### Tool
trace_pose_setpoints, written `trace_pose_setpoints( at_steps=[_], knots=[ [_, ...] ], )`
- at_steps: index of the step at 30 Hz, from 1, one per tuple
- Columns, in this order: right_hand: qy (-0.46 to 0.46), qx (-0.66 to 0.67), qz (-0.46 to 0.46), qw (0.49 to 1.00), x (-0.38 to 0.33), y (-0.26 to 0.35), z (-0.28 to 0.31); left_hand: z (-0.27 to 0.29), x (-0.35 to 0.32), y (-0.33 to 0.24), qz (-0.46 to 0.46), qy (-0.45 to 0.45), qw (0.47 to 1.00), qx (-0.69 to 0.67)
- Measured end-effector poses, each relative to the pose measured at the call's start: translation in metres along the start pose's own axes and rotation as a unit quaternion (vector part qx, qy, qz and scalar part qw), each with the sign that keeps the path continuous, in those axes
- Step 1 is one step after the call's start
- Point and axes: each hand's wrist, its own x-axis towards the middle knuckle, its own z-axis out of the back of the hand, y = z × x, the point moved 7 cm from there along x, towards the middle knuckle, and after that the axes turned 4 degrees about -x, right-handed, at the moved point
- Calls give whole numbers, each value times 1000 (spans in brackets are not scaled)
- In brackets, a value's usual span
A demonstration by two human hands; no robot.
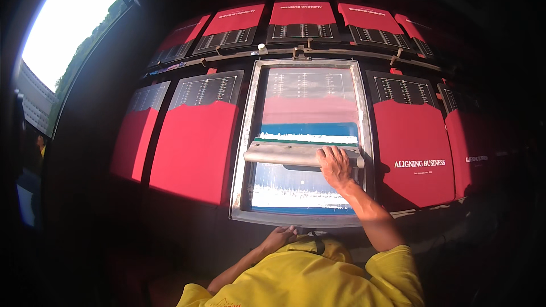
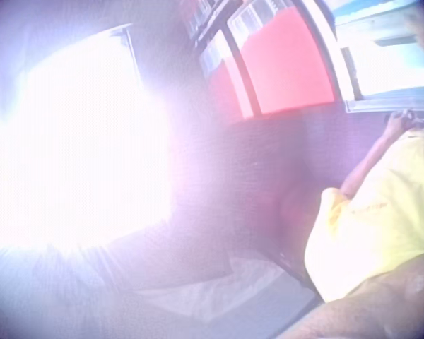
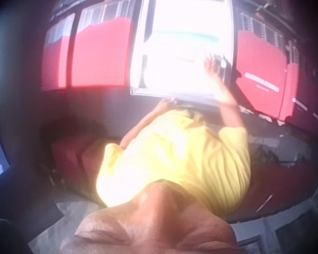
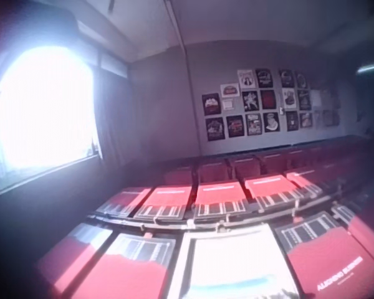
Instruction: The person performs screen printing by applying paint to a screen with a squeegee, then aligns and presses the screen onto a series of red garments fixed to a multi-station printing table.
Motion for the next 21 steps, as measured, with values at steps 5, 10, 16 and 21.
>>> trace_pose_setpoints(
  at_steps=[5, 10, 16, 21],
  knots=[
    [40, 45, 15, 998, 5, -2, -7, -1, -2, -2, 26, -14, 999, -19],
    [211, 118, -70, 968, 66, -39, -7, -2, 7, 7, 46, 20, 992, -114],
    [433, 297, -147, 838, 63, -55, -4, -3, 12, 6, 45, 75, 983, -160],
    [211, 166, -32, 963, -38, 22, 45, 2, 20, 19, 86, 134, 953, -256]
  ],
)
